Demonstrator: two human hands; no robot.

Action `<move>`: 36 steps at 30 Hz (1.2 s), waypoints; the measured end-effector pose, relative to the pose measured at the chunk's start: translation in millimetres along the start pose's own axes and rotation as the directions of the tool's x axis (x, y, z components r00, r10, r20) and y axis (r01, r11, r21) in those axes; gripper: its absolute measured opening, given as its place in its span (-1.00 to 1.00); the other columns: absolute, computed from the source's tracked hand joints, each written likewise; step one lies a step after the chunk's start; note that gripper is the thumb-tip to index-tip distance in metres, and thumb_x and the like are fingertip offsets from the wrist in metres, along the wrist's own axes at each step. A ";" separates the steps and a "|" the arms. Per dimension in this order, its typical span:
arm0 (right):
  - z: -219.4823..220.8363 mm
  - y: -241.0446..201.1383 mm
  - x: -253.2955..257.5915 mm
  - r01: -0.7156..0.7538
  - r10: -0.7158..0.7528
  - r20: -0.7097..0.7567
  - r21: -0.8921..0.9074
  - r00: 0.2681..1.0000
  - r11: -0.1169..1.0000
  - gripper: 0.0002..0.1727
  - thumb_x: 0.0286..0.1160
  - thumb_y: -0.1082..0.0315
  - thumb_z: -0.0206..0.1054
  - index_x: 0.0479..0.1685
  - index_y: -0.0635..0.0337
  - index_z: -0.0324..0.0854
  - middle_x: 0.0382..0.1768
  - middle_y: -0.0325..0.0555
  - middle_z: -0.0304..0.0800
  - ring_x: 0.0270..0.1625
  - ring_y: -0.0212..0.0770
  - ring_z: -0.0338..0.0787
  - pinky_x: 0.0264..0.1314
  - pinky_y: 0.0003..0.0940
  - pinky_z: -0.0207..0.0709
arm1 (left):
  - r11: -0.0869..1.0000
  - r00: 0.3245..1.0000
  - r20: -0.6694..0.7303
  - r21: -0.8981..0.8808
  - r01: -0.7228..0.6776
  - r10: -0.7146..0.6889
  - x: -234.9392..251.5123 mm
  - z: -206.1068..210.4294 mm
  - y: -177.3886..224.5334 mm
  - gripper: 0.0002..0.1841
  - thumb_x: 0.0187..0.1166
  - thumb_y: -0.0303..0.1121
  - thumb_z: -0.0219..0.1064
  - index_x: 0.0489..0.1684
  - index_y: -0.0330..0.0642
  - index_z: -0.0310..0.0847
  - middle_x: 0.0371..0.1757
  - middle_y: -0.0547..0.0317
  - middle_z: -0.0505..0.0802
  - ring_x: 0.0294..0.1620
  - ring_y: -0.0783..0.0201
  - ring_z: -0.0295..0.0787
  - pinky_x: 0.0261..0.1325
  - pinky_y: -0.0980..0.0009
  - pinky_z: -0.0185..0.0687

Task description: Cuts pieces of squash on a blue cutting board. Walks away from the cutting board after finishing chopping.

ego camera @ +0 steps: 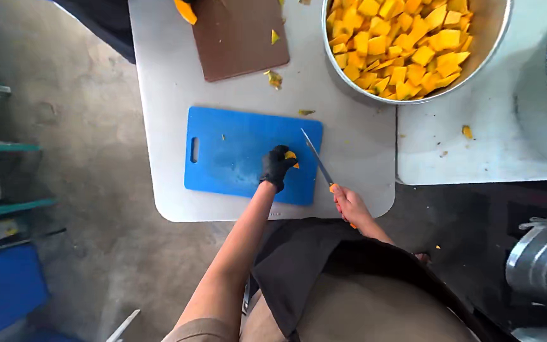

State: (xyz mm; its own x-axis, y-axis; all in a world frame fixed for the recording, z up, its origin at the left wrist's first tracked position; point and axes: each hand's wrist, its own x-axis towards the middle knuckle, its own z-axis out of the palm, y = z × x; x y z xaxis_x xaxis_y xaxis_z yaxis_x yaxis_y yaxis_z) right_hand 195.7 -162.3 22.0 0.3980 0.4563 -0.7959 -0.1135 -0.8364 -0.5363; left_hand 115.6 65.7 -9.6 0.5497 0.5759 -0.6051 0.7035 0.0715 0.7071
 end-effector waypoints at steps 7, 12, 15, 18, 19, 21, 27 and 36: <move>44.8 -20.0 6.8 -0.047 0.047 -0.019 -0.030 0.999 0.998 -0.39 0.91 -0.07 -0.13 0.02 0.33 0.61 -0.46 -0.13 0.51 -0.49 -0.24 0.52 -0.32 -0.25 0.49 | 0.982 0.996 0.022 -0.170 -0.077 0.082 -2.2 2.8 -15.5 -0.52 0.43 -0.54 0.49 0.38 -0.38 0.59 0.12 -0.22 0.84 0.07 0.03 0.82 0.23 0.06 0.71; 50.3 -28.9 0.8 -0.082 0.080 -0.081 -0.027 0.994 0.996 -0.41 0.92 -0.05 -0.12 0.04 0.34 0.62 -0.45 -0.13 0.52 -0.49 -0.26 0.52 -0.32 -0.26 0.48 | 0.973 0.994 0.065 -0.219 -0.068 0.084 -4.0 0.8 -13.3 -0.60 0.53 -0.52 0.42 0.35 -0.42 0.61 0.11 -0.22 0.84 0.08 0.09 0.82 0.26 0.13 0.69; 51.8 -29.8 1.3 -0.103 0.098 -0.119 -0.041 0.988 0.994 -0.39 0.92 -0.05 -0.14 0.03 0.35 0.62 -0.46 -0.11 0.54 -0.49 -0.22 0.53 -0.31 -0.22 0.50 | 0.968 0.994 0.073 -0.245 -0.058 0.078 -0.8 1.2 -13.6 -0.70 0.58 -0.43 0.42 0.19 -0.40 0.69 0.03 -0.16 0.86 0.02 0.13 0.82 0.22 0.14 0.71; 53.2 -30.5 1.0 -0.138 0.133 -0.127 -0.026 0.983 0.990 -0.38 0.92 -0.05 -0.15 0.01 0.34 0.62 -0.48 -0.15 0.51 -0.51 -0.26 0.51 -0.35 -0.26 0.49 | 0.952 0.995 0.104 -0.305 0.030 0.002 3.0 1.5 -11.7 -0.68 0.57 -0.37 0.46 0.17 -0.38 0.69 0.03 -0.13 0.85 0.00 0.15 0.82 0.20 0.15 0.72; 54.0 -30.2 1.3 -0.145 0.142 -0.125 -0.012 0.982 0.989 -0.39 0.92 -0.05 -0.16 -0.02 0.33 0.62 -0.51 -0.18 0.48 -0.55 -0.28 0.48 -0.39 -0.29 0.46 | 0.949 0.994 0.108 -0.312 0.046 -0.013 4.6 2.0 -11.8 -0.68 0.55 -0.36 0.48 0.16 -0.37 0.69 0.00 -0.12 0.85 -0.03 0.15 0.82 0.17 0.16 0.72; 54.6 -30.6 1.4 -0.161 0.163 -0.114 0.025 0.980 0.987 -0.41 0.93 -0.03 -0.17 -0.08 0.31 0.59 -0.56 -0.23 0.42 -0.60 -0.33 0.44 -0.46 -0.35 0.43 | 0.945 0.992 0.122 -0.319 0.065 -0.027 7.1 2.4 -12.1 -0.68 0.54 -0.35 0.49 0.13 -0.37 0.68 -0.05 -0.09 0.86 -0.09 0.19 0.82 0.11 0.19 0.74; 58.5 -34.7 3.3 -0.139 0.151 -0.100 0.117 0.983 0.983 -0.45 0.95 0.07 -0.18 -0.25 0.29 0.56 -0.64 -0.33 0.35 -0.65 -0.44 0.38 -0.52 -0.48 0.36 | 0.954 0.988 0.136 -0.282 0.103 -0.067 8.6 -0.5 -8.6 -0.64 0.48 -0.32 0.55 0.12 -0.34 0.70 -0.04 -0.08 0.87 -0.05 0.16 0.84 0.15 0.16 0.74; 57.0 -39.4 1.5 -0.127 0.107 -0.139 -0.140 0.984 0.982 -0.41 0.91 0.01 -0.08 0.02 0.42 0.63 -0.40 0.05 0.66 -0.31 -0.05 0.68 -0.11 -0.04 0.55 | 0.932 0.997 0.074 -0.361 0.041 -0.015 4.9 8.8 -22.1 -0.73 0.55 -0.46 0.43 0.14 -0.39 0.69 -0.04 -0.09 0.86 -0.06 0.25 0.81 0.14 0.26 0.72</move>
State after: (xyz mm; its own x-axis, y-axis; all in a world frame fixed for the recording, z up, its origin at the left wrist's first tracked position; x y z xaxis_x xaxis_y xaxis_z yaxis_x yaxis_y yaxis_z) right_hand 148.9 -111.4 25.9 0.5062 0.3171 -0.8020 -0.0345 -0.9218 -0.3862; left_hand 106.8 59.7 -31.4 0.5706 0.5133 -0.6410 0.5150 0.3844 0.7662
